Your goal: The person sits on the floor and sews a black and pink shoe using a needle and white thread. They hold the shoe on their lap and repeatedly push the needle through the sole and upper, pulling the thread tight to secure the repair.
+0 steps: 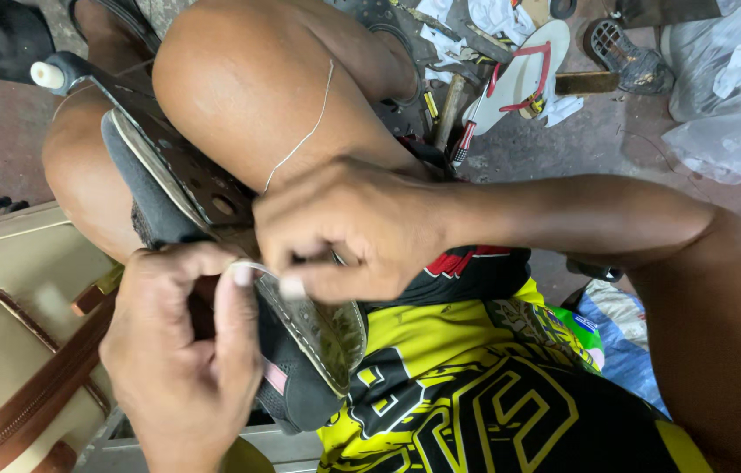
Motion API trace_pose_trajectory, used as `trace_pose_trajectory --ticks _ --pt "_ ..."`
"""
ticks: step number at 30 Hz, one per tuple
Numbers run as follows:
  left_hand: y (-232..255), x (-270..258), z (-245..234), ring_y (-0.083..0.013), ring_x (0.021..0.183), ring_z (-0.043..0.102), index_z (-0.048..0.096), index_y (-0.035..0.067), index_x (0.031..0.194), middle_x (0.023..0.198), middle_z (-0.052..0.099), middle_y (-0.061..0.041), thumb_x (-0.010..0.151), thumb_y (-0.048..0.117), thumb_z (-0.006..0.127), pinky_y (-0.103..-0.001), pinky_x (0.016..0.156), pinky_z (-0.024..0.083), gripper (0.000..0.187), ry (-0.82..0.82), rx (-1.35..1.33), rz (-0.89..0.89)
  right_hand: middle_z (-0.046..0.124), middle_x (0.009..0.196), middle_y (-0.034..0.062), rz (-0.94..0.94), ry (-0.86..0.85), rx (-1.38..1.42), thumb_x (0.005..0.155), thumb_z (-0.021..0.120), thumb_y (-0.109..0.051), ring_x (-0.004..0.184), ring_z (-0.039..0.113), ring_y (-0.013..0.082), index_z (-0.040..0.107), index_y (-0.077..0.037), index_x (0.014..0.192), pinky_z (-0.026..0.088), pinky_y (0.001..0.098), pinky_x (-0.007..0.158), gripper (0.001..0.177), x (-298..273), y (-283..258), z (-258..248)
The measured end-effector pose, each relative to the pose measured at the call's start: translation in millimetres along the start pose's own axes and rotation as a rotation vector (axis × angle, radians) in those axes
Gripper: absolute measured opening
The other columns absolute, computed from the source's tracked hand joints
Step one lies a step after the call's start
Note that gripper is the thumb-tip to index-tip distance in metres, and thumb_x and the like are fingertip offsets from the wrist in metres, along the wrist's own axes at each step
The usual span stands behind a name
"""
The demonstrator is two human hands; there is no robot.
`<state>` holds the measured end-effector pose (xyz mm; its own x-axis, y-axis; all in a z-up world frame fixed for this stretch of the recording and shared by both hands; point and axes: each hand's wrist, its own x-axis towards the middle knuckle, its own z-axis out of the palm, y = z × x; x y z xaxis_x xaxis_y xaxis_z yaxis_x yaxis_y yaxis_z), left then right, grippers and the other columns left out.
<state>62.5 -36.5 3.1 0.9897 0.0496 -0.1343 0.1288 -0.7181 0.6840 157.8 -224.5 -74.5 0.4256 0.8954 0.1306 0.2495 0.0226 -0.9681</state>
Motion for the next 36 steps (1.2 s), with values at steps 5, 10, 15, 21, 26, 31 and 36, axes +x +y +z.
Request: trace_pose_trajectory --ticks 5,10,15,21,26,31,36 --pt "-18.0 -26.9 1.8 -0.0099 0.083 0.062 0.055 -0.001 0.121 0.095 0.068 -0.011 0.108 0.0 0.065 -0.022 0.078 0.05 0.017 0.108 -0.487 -0.214 0.056 0.107 0.0156 0.087 0.199 -0.123 0.085 0.071 -0.01 0.078 0.063 0.026 0.056 -0.001 0.106 0.051 0.0383 0.062 0.026 0.4 -7.9 20.5" --pt "-23.4 -25.2 -7.3 -0.0127 0.078 0.07 0.054 0.001 0.127 0.087 0.07 -0.008 0.099 0.0 0.06 -0.021 0.07 0.054 0.028 0.017 -0.918 -0.253 0.057 0.097 0.0071 0.132 0.13 -0.043 0.089 0.067 -0.007 0.084 0.063 0.0223 0.054 -0.005 0.098 0.048 0.0343 0.07 0.016 -12.8 -1.6 30.3" --pt "-5.4 -13.7 -9.7 -0.0114 0.07 0.072 0.052 -0.003 0.14 0.113 0.076 -0.017 0.099 -0.005 0.058 -0.024 0.061 0.056 0.042 -0.103 -0.564 -0.253 0.054 0.086 -0.0032 0.343 -0.169 0.792 0.101 0.058 -0.008 0.078 0.048 0.0051 0.055 -0.004 0.101 0.04 0.0262 0.068 0.005 -29.1 2.5 9.9" --pt "10.9 2.9 -10.9 -0.01 0.071 0.076 0.053 -0.001 0.143 0.122 0.076 -0.016 0.094 -0.007 0.061 -0.022 0.052 0.054 0.05 -0.169 -0.292 -0.161 0.054 0.08 -0.0036 0.369 -0.044 0.759 0.106 0.061 -0.014 0.07 0.045 0.0034 0.059 -0.004 0.105 0.036 0.0264 0.063 0.01 -28.7 -29.3 -12.5" --pt "3.1 -0.1 -7.7 -0.0108 0.073 0.072 0.051 -0.002 0.143 0.132 0.071 -0.018 0.097 -0.008 0.058 -0.021 0.053 0.057 0.047 -0.092 -0.458 -0.255 0.056 0.099 0.0049 0.227 0.231 -0.016 0.092 0.074 -0.018 0.066 0.051 0.0104 0.06 -0.004 0.113 0.044 0.0311 0.059 0.029 -7.9 -23.7 10.1" --pt "-2.6 -7.7 -6.2 -0.0089 0.074 0.073 0.053 0.0 0.144 0.136 0.072 -0.017 0.098 -0.006 0.064 -0.021 0.057 0.059 0.048 -0.092 -0.436 -0.276 0.064 0.086 0.0027 0.224 0.084 0.198 0.098 0.069 -0.014 0.077 0.065 0.0115 0.057 -0.007 0.102 0.05 0.0322 0.067 0.014 -16.5 -6.6 28.5" --pt "5.2 -7.8 -7.1 -0.0044 0.068 0.068 0.059 0.012 0.144 0.102 0.073 -0.002 0.077 0.009 0.09 -0.022 0.059 0.054 0.073 -0.184 -0.015 -0.091 0.061 0.075 0.0005 0.312 -0.008 0.376 0.103 0.065 -0.017 0.066 0.057 0.0103 0.06 -0.009 0.103 0.047 0.0327 0.063 0.01 -27.8 -22.4 2.4"
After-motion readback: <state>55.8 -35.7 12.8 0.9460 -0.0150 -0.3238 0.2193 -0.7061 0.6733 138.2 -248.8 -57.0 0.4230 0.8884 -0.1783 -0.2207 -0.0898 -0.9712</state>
